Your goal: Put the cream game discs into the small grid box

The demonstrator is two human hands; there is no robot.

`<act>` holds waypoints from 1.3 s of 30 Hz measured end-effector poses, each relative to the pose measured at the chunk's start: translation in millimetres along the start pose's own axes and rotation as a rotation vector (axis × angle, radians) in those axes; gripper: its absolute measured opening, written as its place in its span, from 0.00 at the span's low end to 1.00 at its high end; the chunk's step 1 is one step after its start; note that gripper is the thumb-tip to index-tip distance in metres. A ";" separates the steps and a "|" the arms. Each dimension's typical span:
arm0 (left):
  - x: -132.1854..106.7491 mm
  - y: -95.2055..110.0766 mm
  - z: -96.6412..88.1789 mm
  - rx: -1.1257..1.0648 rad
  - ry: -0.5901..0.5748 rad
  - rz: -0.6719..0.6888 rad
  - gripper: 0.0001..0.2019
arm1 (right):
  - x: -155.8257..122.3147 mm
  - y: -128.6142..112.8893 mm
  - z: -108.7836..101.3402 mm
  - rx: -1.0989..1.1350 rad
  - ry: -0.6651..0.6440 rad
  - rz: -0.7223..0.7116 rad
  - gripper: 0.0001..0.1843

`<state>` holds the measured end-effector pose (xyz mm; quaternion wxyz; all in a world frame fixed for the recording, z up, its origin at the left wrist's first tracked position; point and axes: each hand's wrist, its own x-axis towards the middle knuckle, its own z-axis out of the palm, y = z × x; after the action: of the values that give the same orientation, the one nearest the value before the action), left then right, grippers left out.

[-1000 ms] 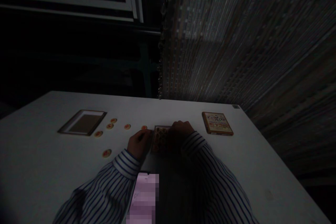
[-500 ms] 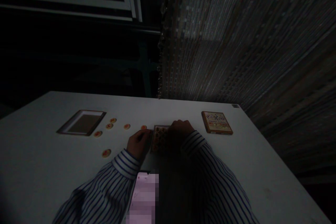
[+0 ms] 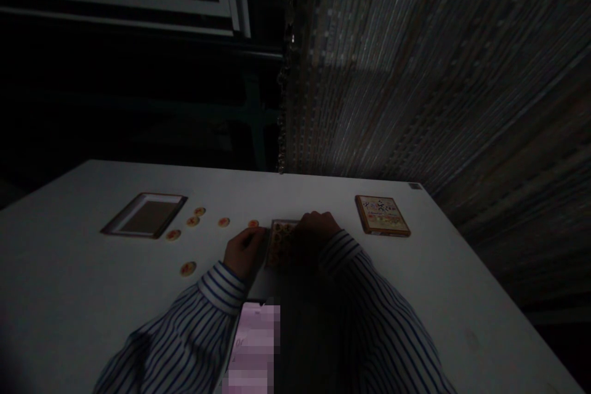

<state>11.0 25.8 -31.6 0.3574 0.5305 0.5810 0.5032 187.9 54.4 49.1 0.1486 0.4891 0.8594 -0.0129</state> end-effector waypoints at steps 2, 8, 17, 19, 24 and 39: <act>0.1 0.4 -0.7 -0.001 -0.013 0.001 0.13 | 0.3 -0.8 0.5 0.001 -0.001 0.008 0.15; 0.9 0.5 -1.2 0.012 0.005 0.003 0.12 | -3.9 4.7 -3.7 0.035 0.066 0.024 0.14; -2.5 2.9 -0.5 0.007 0.022 -0.008 0.13 | -15.6 15.6 -8.9 0.164 0.483 0.070 0.15; -2.4 2.7 -0.7 0.001 0.026 0.005 0.13 | -16.3 14.5 -10.0 0.171 0.515 0.076 0.15; -2.0 3.8 -1.7 0.008 0.033 0.017 0.12 | -18.3 13.7 -12.8 0.179 0.529 0.064 0.16; -10.9 4.9 -4.3 -0.002 0.033 0.082 0.13 | -26.4 9.1 -21.9 0.184 0.567 0.070 0.16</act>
<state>10.1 13.8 -27.2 0.3276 0.5453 0.5639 0.5267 202.9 40.7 78.3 -0.1419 0.5139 0.8444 0.0517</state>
